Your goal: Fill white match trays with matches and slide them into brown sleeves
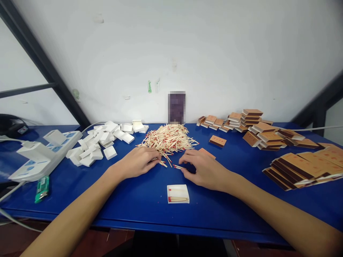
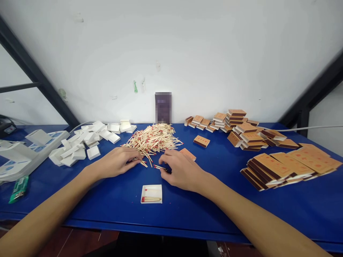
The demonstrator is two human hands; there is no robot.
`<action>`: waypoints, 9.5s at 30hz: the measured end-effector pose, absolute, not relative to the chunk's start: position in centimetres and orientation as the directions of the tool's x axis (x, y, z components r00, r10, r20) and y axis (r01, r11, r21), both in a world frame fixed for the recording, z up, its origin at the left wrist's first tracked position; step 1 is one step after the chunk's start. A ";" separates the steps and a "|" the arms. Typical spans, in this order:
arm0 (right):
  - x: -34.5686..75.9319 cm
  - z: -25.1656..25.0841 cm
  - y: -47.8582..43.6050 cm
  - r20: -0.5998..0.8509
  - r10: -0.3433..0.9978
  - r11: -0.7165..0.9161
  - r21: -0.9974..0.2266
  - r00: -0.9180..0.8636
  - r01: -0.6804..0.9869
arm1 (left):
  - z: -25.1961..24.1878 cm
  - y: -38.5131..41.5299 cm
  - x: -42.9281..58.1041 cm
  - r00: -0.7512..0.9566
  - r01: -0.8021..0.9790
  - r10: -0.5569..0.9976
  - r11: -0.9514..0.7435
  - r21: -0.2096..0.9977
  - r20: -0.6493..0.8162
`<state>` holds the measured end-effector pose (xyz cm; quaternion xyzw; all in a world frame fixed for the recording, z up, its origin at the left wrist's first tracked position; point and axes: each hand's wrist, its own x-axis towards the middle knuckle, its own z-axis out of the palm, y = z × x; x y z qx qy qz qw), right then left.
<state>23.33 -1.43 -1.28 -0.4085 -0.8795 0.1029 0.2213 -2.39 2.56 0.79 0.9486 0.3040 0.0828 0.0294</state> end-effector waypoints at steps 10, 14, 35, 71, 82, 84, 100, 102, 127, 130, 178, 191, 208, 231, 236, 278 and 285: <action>23.1 -1.1 -1.6 0.298 0.704 0.704 -0.409 -0.644 0.580 | 0.7 1.6 -1.4 0.707 0.613 0.644 -0.764 0.200 0.292; 22.5 -1.6 -1.2 0.392 0.743 0.668 -0.488 -0.543 0.562 | 0.3 1.4 -0.6 0.686 0.554 0.635 -0.772 0.311 0.354; 22.9 -1.4 -0.9 0.360 0.849 0.527 -0.634 -0.388 0.565 | 0.7 0.7 -0.9 0.825 0.492 0.525 -0.850 0.191 0.210; 22.5 -0.8 -1.5 0.502 0.809 0.586 -0.735 -0.307 0.342 | 0.2 1.3 -0.6 0.733 0.554 0.609 -0.793 0.256 0.302; 22.9 -2.2 -0.7 0.447 0.706 0.704 -0.362 -0.549 0.611 | 0.2 1.3 -1.1 0.794 0.559 0.577 -0.817 0.142 0.193; 22.9 -2.3 -0.8 0.387 0.722 0.692 -0.375 -0.574 0.617 | 0.2 1.3 -1.1 0.808 0.551 0.558 -0.829 0.095 0.188; 23.0 -1.4 -1.4 0.291 0.777 0.628 -0.422 -0.558 0.654 | 0.3 0.9 -0.7 0.841 0.520 0.516 -0.854 0.019 0.161; 23.1 -1.7 -1.2 0.301 0.780 0.625 -0.414 -0.548 0.662 | 0.3 0.9 -0.7 0.843 0.514 0.513 -0.857 0.038 0.164; 22.9 -1.3 -1.4 0.245 0.743 0.655 -0.455 -0.623 0.603 | 0.2 0.0 0.3 0.833 0.507 0.529 -0.847 0.163 0.160; 23.0 -1.5 -1.3 0.258 0.748 0.652 -0.454 -0.611 0.607 | 0.3 -0.2 0.5 0.835 0.493 0.526 -0.845 0.208 0.160; 22.4 -1.9 -1.1 0.245 0.734 0.679 -0.279 -0.633 0.679 | 0.8 2.0 -2.0 0.815 0.535 0.543 -0.839 0.101 0.202; 23.0 -2.0 -0.5 0.266 0.713 0.700 -0.306 -0.648 0.645 | 0.0 1.9 -1.3 0.803 0.542 0.553 -0.833 0.113 0.222; 22.5 0.3 2.0 0.074 0.383 0.820 0.432 -0.921 0.376 | 0.5 2.3 -2.2 0.807 0.548 0.552 -0.832 0.082 0.208; 19.8 1.4 1.4 0.080 0.821 0.522 -0.503 -0.565 0.689 | 0.5 2.1 -2.2 0.803 0.552 0.555 -0.830 0.079 0.218; 19.5 1.2 1.7 0.085 0.820 0.536 -0.458 -0.566 0.709 | 0.4 2.1 -1.9 0.813 0.541 0.543 -0.838 0.071 0.212; 21.0 0.4 1.4 0.139 0.784 0.612 -0.333 -0.605 0.717 | -0.2 2.1 -1.2 0.816 0.509 0.530 -0.848 0.146 0.230; 23.1 1.0 1.0 0.065 0.814 0.569 -0.294 -0.578 0.768 | -0.2 2.1 -1.1 0.834 0.492 0.515 -0.857 0.153 0.197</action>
